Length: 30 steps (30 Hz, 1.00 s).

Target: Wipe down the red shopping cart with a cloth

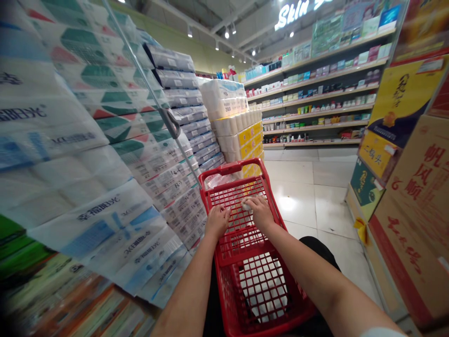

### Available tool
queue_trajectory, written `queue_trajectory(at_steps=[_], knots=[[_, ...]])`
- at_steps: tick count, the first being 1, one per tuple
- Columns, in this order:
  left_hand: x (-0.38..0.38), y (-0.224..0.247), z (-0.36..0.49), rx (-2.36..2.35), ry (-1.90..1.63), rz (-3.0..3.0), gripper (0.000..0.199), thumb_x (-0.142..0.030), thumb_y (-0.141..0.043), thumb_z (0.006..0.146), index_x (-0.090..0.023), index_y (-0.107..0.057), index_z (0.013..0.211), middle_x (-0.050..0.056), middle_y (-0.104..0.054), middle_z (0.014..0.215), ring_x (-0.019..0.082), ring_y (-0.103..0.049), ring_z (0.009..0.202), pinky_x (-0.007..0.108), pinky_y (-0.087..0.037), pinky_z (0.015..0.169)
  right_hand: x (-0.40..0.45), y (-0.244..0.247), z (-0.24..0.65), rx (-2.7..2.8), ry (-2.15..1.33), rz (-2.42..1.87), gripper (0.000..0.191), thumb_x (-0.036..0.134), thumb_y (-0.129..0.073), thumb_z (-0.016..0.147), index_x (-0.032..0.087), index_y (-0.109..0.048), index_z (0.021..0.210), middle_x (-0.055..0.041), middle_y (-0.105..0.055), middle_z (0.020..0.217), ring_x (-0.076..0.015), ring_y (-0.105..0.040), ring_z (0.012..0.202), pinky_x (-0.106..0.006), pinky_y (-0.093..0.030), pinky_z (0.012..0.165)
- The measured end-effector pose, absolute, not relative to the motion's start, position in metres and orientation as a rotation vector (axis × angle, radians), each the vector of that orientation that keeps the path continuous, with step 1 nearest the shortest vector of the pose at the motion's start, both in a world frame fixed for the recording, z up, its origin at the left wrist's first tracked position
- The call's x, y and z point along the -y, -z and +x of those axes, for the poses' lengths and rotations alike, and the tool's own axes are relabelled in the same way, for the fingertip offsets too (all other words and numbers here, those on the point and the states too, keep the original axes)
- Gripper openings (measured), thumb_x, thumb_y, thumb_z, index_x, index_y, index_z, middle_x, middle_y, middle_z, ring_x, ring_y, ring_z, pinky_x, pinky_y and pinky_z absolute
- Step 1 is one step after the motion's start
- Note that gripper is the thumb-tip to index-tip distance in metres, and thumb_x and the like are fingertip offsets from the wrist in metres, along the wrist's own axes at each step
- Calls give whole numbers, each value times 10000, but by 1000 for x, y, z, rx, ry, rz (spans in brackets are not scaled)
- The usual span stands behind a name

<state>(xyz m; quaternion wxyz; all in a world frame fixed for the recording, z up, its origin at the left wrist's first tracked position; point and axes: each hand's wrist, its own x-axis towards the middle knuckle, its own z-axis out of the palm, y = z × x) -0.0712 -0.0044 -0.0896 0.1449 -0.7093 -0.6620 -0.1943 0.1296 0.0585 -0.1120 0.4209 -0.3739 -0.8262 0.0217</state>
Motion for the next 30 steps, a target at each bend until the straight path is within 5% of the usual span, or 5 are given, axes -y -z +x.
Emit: queue_trajectory(at_steps=[5, 13, 23, 30], knots=[[4, 89, -72, 1895, 564, -2038, 369, -367, -373, 984, -238, -708, 899, 40, -577, 971, 185, -509, 965, 359, -382, 985, -98, 83, 132, 1937, -11, -1101, 560, 42, -414, 825, 273, -549, 1316, -36, -575, 1323, -249, -439, 1207, -424, -343, 1044], [5, 91, -73, 1896, 578, -2033, 360, -366, -390, 977, -231, -714, 898, 47, -579, 984, 184, -514, 950, 355, -388, 976, -114, 101, 141, 2046, -19, -1178, 557, -17, -385, 793, 257, -609, 1222, -29, -608, 1274, -234, -469, 1167, -413, -280, 1084], [7, 88, -71, 1875, 525, -2042, 356, -357, -399, 974, -219, -718, 897, 57, -594, 989, 189, -526, 965, 360, -383, 985, -70, 110, 148, 2021, 34, -1151, 508, -15, -392, 800, 228, -621, 1183, -50, -623, 1236, -233, -496, 1132, -400, -347, 1051], [6, 92, -72, 1856, 549, -2033, 374, -369, -386, 978, -221, -722, 908, 56, -595, 987, 187, -530, 960, 359, -386, 983, -64, 121, 138, 2101, -58, -876, 577, 93, -346, 911, 262, -363, 1462, -51, -419, 1473, -176, -341, 1382, -354, -378, 1093]])
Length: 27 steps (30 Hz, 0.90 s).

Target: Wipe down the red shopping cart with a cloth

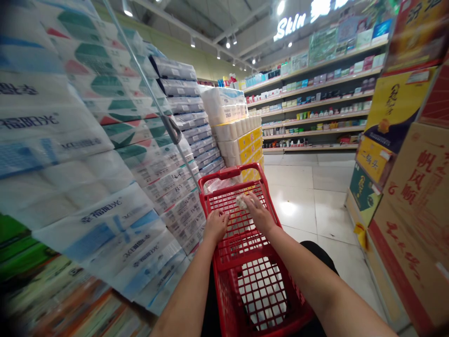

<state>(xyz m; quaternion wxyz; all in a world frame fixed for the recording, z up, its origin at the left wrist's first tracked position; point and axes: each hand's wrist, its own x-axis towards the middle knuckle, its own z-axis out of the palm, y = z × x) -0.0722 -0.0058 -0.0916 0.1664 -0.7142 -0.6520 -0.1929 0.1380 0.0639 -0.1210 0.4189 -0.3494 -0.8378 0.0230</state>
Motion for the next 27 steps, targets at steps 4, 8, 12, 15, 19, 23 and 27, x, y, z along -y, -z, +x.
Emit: queue_trajectory(at_steps=[4, 8, 12, 15, 19, 23, 27], knots=[[6, 92, -72, 1841, 513, -2017, 366, -360, -385, 978, -218, -719, 929, 65, -597, 1025, 192, -534, 986, 361, -382, 986, -61, 125, 131, 2329, -118, -772, 534, 233, -478, 913, 312, -403, 1436, -42, -445, 1469, -221, -331, 1396, -454, -318, 1130], [5, 92, -72, 1856, 509, -2019, 362, -363, -390, 976, -214, -718, 942, 67, -605, 1028, 194, -538, 986, 365, -391, 977, -52, 118, 137, 2368, -232, -900, 731, 176, -505, 815, 320, -280, 1495, -31, -294, 1560, -241, -197, 1452, -554, -207, 1145], [4, 92, -71, 1871, 514, -2023, 349, -355, -399, 973, -228, -721, 930, 57, -610, 1037, 191, -537, 985, 372, -390, 982, -48, 111, 144, 2385, -370, -1029, 879, 107, -491, 681, 339, -265, 1498, -5, -227, 1583, -249, -143, 1464, -584, -148, 1142], [4, 92, -70, 1877, 499, -2020, 350, -354, -402, 970, -228, -725, 924, 58, -610, 1038, 194, -538, 982, 371, -392, 976, -47, 110, 145, 2393, -396, -1050, 922, 84, -488, 644, 366, -265, 1494, 9, -209, 1588, -255, -117, 1469, -580, -141, 1141], [4, 91, -70, 1871, 485, -2015, 364, -358, -393, 973, -222, -726, 917, 63, -609, 1029, 201, -540, 976, 367, -395, 961, -48, 110, 146, 2428, -444, -1013, 984, 78, -532, 617, 400, -229, 1496, 14, -183, 1594, -279, -110, 1468, -587, -136, 1137], [4, 91, -70, 1865, 480, -2013, 361, -357, -400, 972, -217, -726, 910, 63, -605, 1016, 198, -543, 967, 360, -397, 951, -55, 109, 151, 2406, -483, -1016, 954, 80, -572, 627, 383, -280, 1484, -4, -228, 1583, -290, -164, 1457, -573, -179, 1133], [5, 90, -69, 1875, 470, -2012, 348, -350, -405, 970, -224, -722, 904, 57, -599, 1005, 189, -541, 954, 348, -399, 949, -67, 106, 151, 2450, -474, -947, 951, 58, -650, 596, 349, -365, 1455, -47, -317, 1549, -296, -266, 1423, -493, -307, 1101]])
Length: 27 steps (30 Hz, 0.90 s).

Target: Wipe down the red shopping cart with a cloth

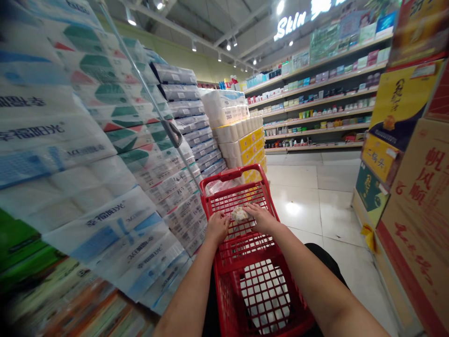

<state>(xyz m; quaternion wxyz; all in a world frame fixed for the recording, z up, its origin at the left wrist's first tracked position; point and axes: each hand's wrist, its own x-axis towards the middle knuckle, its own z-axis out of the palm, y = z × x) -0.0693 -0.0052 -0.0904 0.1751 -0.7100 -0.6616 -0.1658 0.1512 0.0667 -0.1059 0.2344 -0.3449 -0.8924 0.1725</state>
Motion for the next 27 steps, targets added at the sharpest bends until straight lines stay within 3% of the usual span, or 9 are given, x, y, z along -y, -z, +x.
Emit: queue_trajectory(at_steps=[4, 10, 13, 16, 22, 27], knots=[[7, 89, -68, 1882, 466, -2015, 336, -333, -409, 969, -221, -716, 892, 54, -596, 1014, 182, -539, 963, 349, -398, 963, -66, 104, 142, 2479, -353, -1039, 954, -36, -608, 584, 340, -396, 1435, -82, -349, 1531, -306, -297, 1407, -490, -358, 1057], [12, 91, -71, 1896, 588, -2053, 305, -307, -427, 961, -209, -704, 878, 55, -606, 1023, 183, -557, 992, 364, -418, 982, -49, 103, 134, 2452, -312, -1148, 954, -92, -479, 612, 342, -360, 1453, -68, -282, 1564, -310, -237, 1430, -571, -288, 1073], [16, 92, -69, 1964, 869, -1937, 280, -267, -398, 967, -205, -643, 1088, 67, -582, 1131, 183, -564, 1049, 348, -456, 963, -44, 102, 135, 2420, -324, -1149, 962, -95, -448, 608, 339, -344, 1460, -48, -245, 1579, -277, -222, 1437, -540, -257, 1100], [21, 88, -54, 1911, 1055, -1868, 387, -269, -419, 957, -217, -462, 1338, 98, -481, 1326, 201, -499, 1207, 375, -448, 1009, -43, 103, 134, 2381, -341, -1183, 984, -104, -425, 593, 338, -326, 1467, -38, -215, 1589, -256, -205, 1443, -535, -229, 1114], [8, 87, -1, 1714, 745, -2293, 532, -233, -465, 913, -297, -366, 1432, 18, -393, 1499, 248, -274, 1415, 499, -255, 1164, -48, 110, 134, 2303, -373, -1236, 836, -63, -381, 707, 260, -333, 1477, -49, -243, 1580, -247, -184, 1453, -529, -203, 1138], [-12, 95, 6, 1858, 627, -2315, 643, -100, -427, 868, -332, -337, 1461, -6, -426, 1492, 218, -418, 1317, 441, -374, 1079, -55, 117, 136, 2273, -419, -1314, 894, -71, -354, 678, 216, -231, 1515, -50, -210, 1590, -186, -128, 1468, -471, -157, 1172]])
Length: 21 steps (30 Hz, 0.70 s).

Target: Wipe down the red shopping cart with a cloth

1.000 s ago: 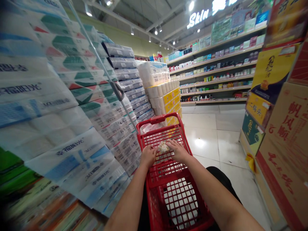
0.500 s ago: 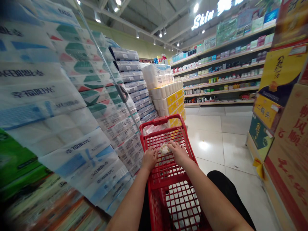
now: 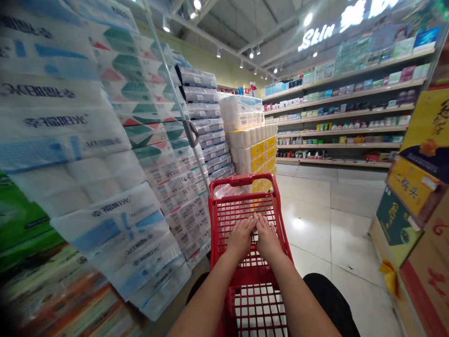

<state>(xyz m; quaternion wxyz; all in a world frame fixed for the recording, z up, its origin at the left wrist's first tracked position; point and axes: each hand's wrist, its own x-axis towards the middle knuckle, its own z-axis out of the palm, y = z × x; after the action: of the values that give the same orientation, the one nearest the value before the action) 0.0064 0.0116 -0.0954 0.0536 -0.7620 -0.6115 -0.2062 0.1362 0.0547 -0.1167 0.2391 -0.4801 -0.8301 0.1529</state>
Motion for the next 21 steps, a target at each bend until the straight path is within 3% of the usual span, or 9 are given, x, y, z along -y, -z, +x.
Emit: queue_trajectory(at_steps=[3, 6, 9, 12, 17, 21], knots=[[-15, 94, -7, 2052, 669, -2042, 586, -95, -409, 880, -338, -428, 1413, -1, -494, 1440, 224, -493, 1229, 443, -417, 1020, -58, 117, 137, 2290, -400, -1347, 951, -57, -381, 638, 195, -169, 1529, -58, -166, 1600, -172, -79, 1474, -455, -115, 1182], [-15, 95, -18, 2228, 694, -1699, 560, -101, -451, 864, -298, -478, 1387, 31, -489, 1445, 258, -449, 1285, 485, -363, 1070, -61, 115, 136, 2347, -363, -1350, 942, -35, -412, 632, 206, -213, 1520, -48, -162, 1600, -187, -79, 1474, -465, -115, 1177], [-15, 102, -18, 2142, 625, -1879, 598, -68, -488, 834, -323, -488, 1375, 15, -419, 1498, 239, -366, 1372, 471, -310, 1128, -60, 112, 134, 2435, -298, -1324, 852, -42, -410, 659, 224, -363, 1467, -39, -228, 1582, -216, -134, 1467, -488, -115, 1170], [-14, 106, -16, 2104, 553, -2052, 575, -52, -474, 839, -332, -528, 1338, 1, -361, 1533, 235, -322, 1406, 444, -342, 1121, -56, 109, 132, 2528, -217, -1268, 765, -52, -400, 691, 211, -466, 1407, -59, -312, 1548, -243, -201, 1452, -506, -95, 1168], [-10, 105, -18, 2324, 595, -1722, 568, -45, -443, 850, -216, -480, 1391, 107, -396, 1504, 262, -375, 1373, 439, -375, 1101, -49, 104, 129, 2614, -185, -1288, 791, -63, -424, 680, 200, -440, 1426, -78, -300, 1547, -243, -165, 1460, -491, -92, 1172], [-6, 108, -12, 2069, 580, -2049, 591, -82, -502, 821, -237, -477, 1391, 48, -396, 1511, 265, -316, 1405, 449, -323, 1144, -45, 101, 129, 2622, -224, -1297, 781, -66, -401, 713, 225, -424, 1438, -64, -290, 1550, -252, -187, 1454, -511, -123, 1163]])
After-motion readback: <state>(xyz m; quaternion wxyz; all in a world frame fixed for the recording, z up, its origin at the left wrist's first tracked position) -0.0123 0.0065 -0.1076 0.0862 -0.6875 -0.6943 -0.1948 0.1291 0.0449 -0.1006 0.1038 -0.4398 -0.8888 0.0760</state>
